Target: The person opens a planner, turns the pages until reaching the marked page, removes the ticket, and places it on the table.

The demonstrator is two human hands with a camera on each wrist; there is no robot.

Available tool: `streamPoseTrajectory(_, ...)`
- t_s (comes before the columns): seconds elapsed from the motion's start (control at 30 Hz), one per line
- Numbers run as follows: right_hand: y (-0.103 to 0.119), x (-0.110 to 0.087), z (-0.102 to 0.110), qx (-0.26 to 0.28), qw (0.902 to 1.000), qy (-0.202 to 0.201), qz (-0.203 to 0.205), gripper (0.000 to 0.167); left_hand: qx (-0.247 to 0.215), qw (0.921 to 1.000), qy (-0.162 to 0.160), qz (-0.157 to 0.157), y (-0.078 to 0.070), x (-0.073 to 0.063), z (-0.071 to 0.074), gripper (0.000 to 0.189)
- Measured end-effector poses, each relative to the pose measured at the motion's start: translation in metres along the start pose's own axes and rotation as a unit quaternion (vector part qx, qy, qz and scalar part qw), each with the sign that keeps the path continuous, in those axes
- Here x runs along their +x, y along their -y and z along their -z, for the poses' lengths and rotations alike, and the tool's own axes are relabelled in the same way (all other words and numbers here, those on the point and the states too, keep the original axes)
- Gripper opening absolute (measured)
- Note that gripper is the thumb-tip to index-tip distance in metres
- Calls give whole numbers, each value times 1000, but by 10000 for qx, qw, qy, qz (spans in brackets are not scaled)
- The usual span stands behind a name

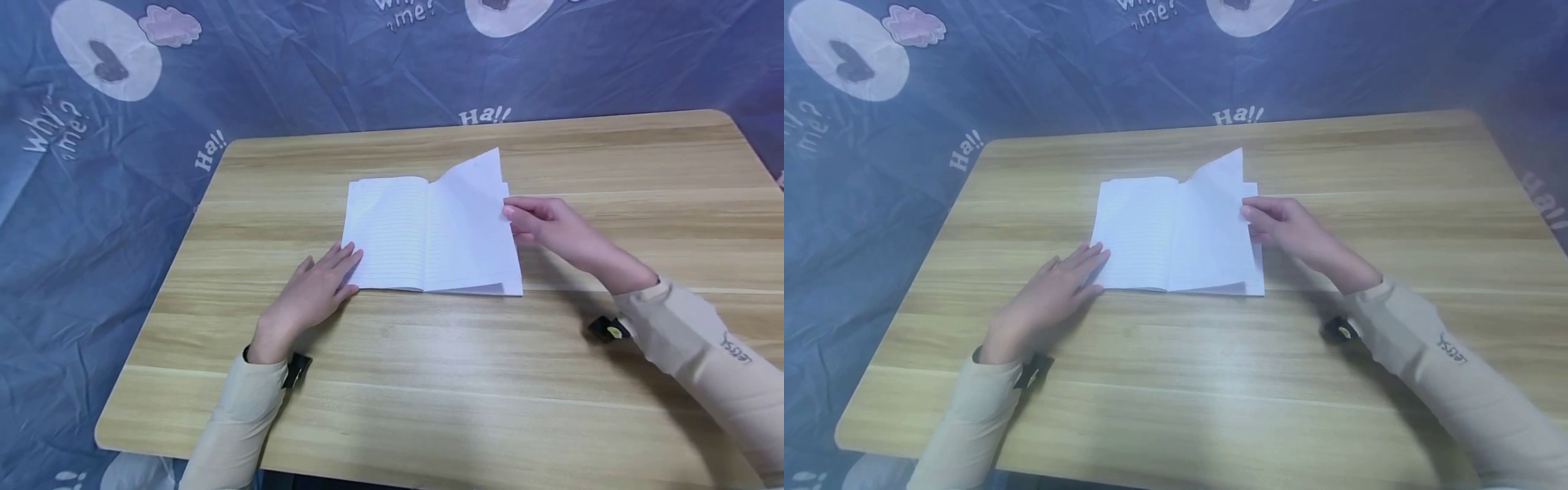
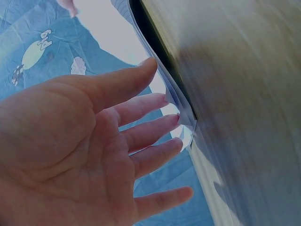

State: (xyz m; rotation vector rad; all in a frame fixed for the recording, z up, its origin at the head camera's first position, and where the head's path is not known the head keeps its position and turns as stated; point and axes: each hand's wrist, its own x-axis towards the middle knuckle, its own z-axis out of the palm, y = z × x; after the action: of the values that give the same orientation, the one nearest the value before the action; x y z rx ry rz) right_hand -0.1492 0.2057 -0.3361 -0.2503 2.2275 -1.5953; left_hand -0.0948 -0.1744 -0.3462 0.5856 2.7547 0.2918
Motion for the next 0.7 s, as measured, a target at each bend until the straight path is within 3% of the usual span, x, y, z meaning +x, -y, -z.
streamPoseTrajectory(0.27,8,10,-16,661,9934,512,788,54,-28,10000,30,16,0,0,-1,62)
streamPoseTrajectory(0.57,9,25,-36,481,9839,1134,1293,45,3,10000,23,28,1,0,-1,62)
streamPoseTrajectory(0.7,9,32,-45,116,9797,1297,1524,42,4,10000,-29,25,1,0,0,60)
